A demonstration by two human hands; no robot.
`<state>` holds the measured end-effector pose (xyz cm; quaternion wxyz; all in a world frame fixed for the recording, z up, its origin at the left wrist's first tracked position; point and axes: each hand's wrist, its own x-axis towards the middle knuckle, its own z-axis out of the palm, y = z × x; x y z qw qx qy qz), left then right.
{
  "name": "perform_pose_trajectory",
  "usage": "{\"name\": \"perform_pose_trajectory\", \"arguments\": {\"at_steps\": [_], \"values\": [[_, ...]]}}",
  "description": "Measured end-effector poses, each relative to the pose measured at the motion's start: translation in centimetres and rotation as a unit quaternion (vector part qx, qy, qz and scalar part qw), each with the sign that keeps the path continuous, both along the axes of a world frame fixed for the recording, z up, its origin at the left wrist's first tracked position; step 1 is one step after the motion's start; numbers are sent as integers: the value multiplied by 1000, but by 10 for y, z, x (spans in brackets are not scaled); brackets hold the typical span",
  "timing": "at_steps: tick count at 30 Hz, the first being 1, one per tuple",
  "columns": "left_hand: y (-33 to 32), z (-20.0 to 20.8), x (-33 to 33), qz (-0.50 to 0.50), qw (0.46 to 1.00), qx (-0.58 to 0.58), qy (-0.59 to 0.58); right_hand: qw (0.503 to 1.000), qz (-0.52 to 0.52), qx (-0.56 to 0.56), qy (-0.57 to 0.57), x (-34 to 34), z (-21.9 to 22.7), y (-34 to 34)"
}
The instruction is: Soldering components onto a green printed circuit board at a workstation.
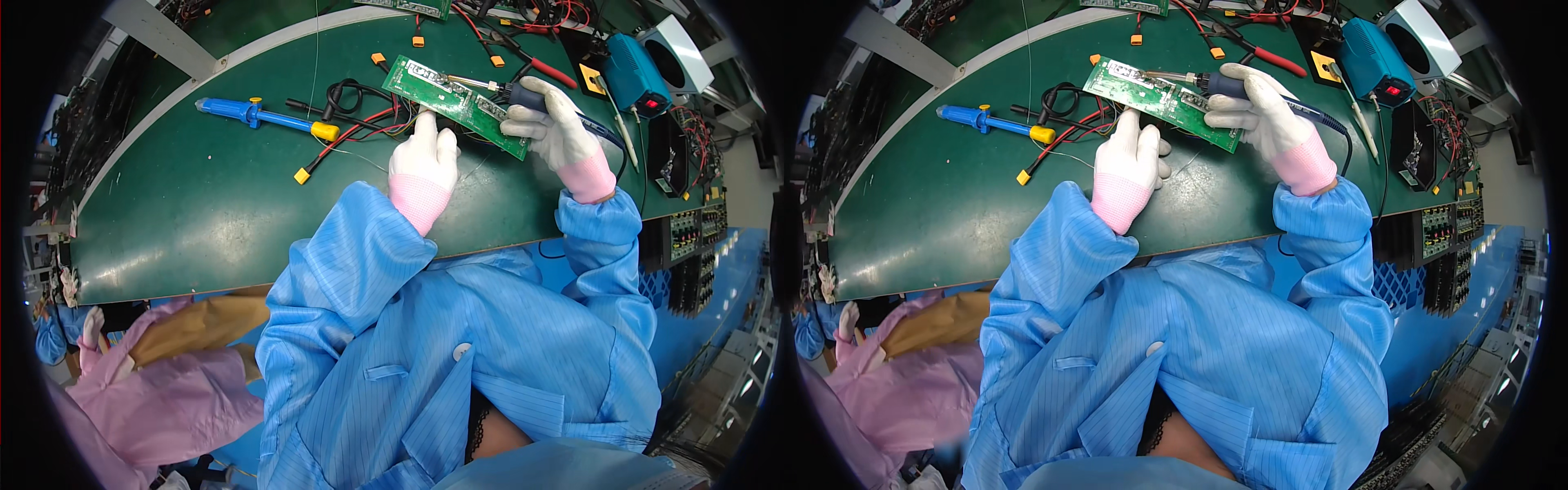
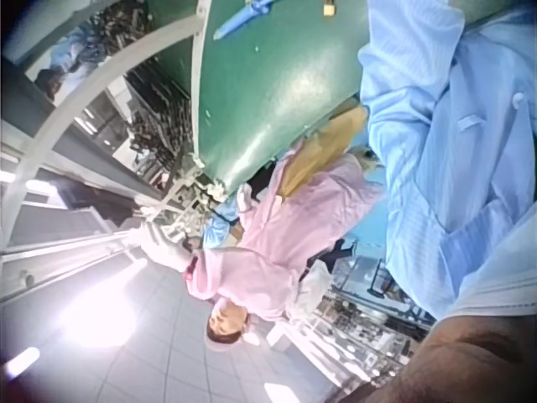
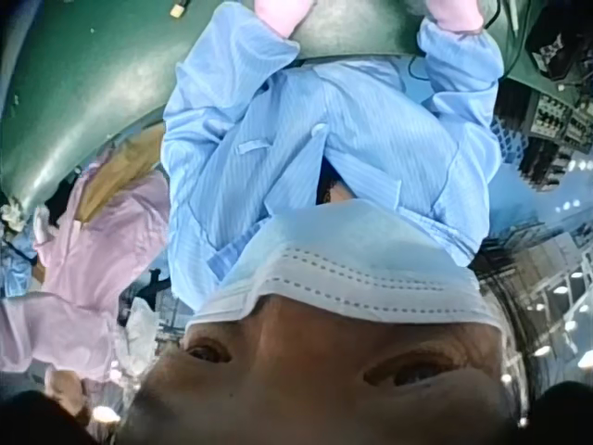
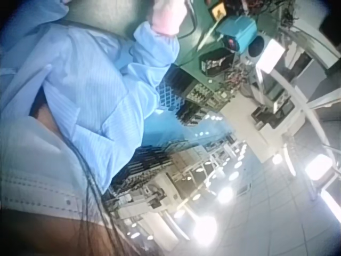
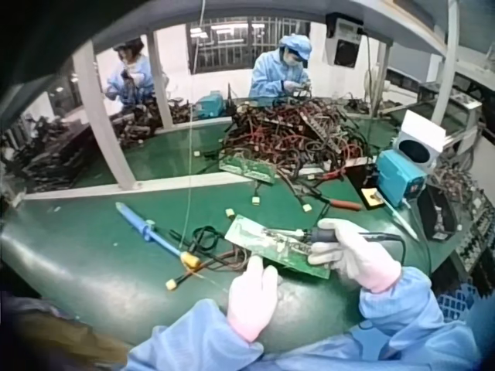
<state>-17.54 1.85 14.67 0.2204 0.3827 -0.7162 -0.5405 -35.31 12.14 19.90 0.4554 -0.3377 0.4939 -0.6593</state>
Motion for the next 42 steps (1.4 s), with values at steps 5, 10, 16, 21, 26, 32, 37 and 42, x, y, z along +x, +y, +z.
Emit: {"name": "perform_pose_trajectory", "arguments": {"at_steps": [5, 10, 16, 21, 26, 32, 37, 42], "values": [[2, 2, 2, -5, 1000, 5, 2, 1000, -2, -6, -14, 0, 0, 3], [5, 3, 1, 5, 1000, 0, -3, 1000, -5, -5, -29, 0, -3, 6], [5, 8, 0, 28, 999, 6, -16, 999, -22, -8, -43, 2, -3, 6], [5, 4, 1, 24, 1000, 13, 11, 998, -44, 0, -47, 6, 2, 9], [7, 2, 2, 20, 999, -18, 39, 997, -54, -34, -45, 12, 13, 15], [16, 21, 6, 10, 998, 58, 36, 996, -53, -31, -69, 15, 15, 25], [11, 23, 3, 10, 995, 98, 33, 996, -52, -15, -68, 21, 23, 24], [8, 14, 5, 28, 997, 60, 35, 997, -62, 8, -34, 22, 22, 25]]}}
